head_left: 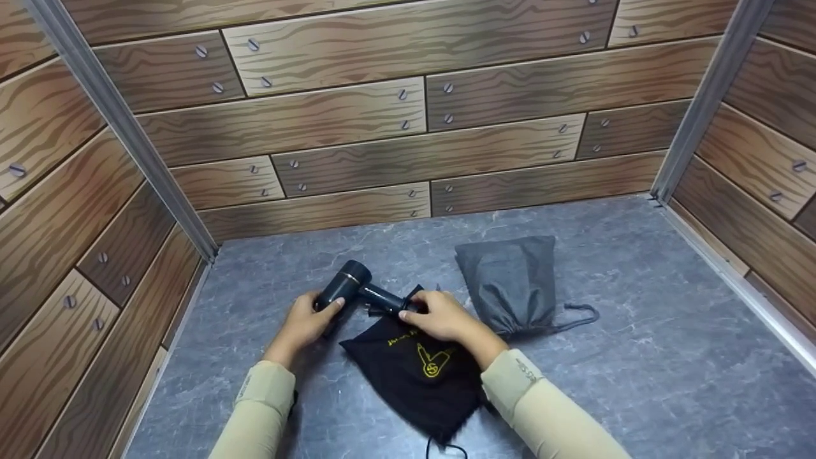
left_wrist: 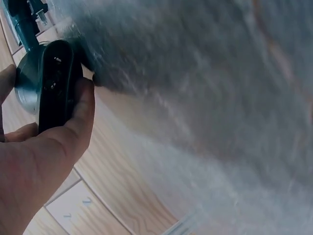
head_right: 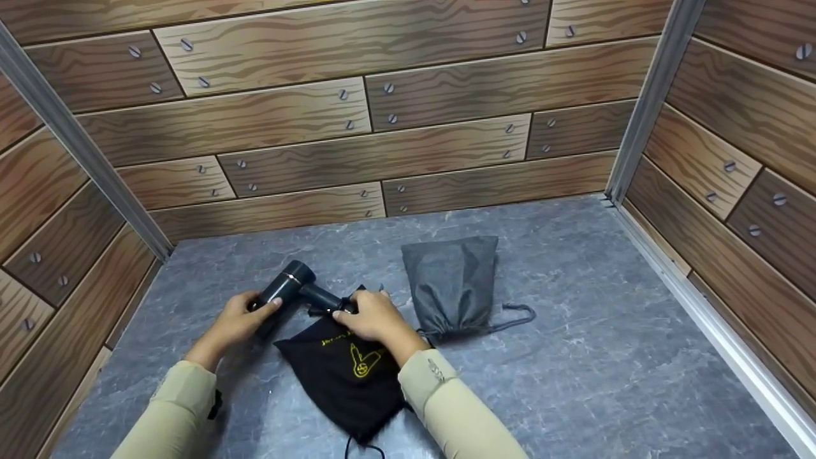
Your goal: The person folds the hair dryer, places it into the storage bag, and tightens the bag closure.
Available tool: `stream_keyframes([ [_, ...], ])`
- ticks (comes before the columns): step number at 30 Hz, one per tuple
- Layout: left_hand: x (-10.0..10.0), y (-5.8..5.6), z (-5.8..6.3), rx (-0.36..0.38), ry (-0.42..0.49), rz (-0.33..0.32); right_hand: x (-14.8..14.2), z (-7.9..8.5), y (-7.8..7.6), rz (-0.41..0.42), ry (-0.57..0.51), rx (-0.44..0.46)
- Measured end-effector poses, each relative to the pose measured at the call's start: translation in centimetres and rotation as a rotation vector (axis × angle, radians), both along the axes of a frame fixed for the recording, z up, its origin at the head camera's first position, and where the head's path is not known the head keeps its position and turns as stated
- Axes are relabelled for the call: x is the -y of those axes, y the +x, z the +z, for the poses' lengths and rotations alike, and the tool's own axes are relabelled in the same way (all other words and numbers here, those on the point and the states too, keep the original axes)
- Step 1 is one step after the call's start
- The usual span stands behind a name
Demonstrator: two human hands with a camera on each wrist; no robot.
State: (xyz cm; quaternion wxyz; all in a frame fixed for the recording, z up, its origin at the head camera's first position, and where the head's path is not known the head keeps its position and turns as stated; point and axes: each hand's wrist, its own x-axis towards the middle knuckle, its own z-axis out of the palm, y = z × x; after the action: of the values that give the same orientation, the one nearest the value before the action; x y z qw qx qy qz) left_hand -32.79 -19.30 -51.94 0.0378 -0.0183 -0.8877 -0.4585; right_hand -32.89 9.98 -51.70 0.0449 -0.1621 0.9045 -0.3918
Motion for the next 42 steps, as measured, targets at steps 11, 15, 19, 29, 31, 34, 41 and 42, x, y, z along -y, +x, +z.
stream_keyframes([
  [11,-1.5,0.5,1.7,-0.112,0.032,0.042,-1.0,0.3,0.0,-0.03,-0.161,0.058],
  [15,-2.6,1.2,2.9,-0.189,0.057,0.039,-2.2,1.0,0.2,0.008,-0.291,0.105],
  [19,-3.9,2.0,3.9,-0.269,0.058,0.04,-4.3,2.2,0.4,0.088,-0.355,0.184],
  [29,-7.1,3.8,5.6,-0.478,0.061,-0.031,-8.7,4.0,0.9,0.217,-0.349,0.29],
  [31,-7.6,4.0,5.6,-0.52,0.051,-0.042,-9.1,3.9,1.1,0.218,-0.365,0.304],
  [34,-8.5,4.1,5.5,-0.562,0.045,-0.057,-9.8,3.6,1.3,0.219,-0.413,0.361],
  [41,-10.4,4.3,4.8,-0.592,0.063,-0.058,-10.6,3.7,1.9,0.204,-0.468,0.418],
  [42,-10.6,4.2,4.7,-0.602,0.074,-0.054,-10.6,3.8,2.0,0.205,-0.485,0.419],
])
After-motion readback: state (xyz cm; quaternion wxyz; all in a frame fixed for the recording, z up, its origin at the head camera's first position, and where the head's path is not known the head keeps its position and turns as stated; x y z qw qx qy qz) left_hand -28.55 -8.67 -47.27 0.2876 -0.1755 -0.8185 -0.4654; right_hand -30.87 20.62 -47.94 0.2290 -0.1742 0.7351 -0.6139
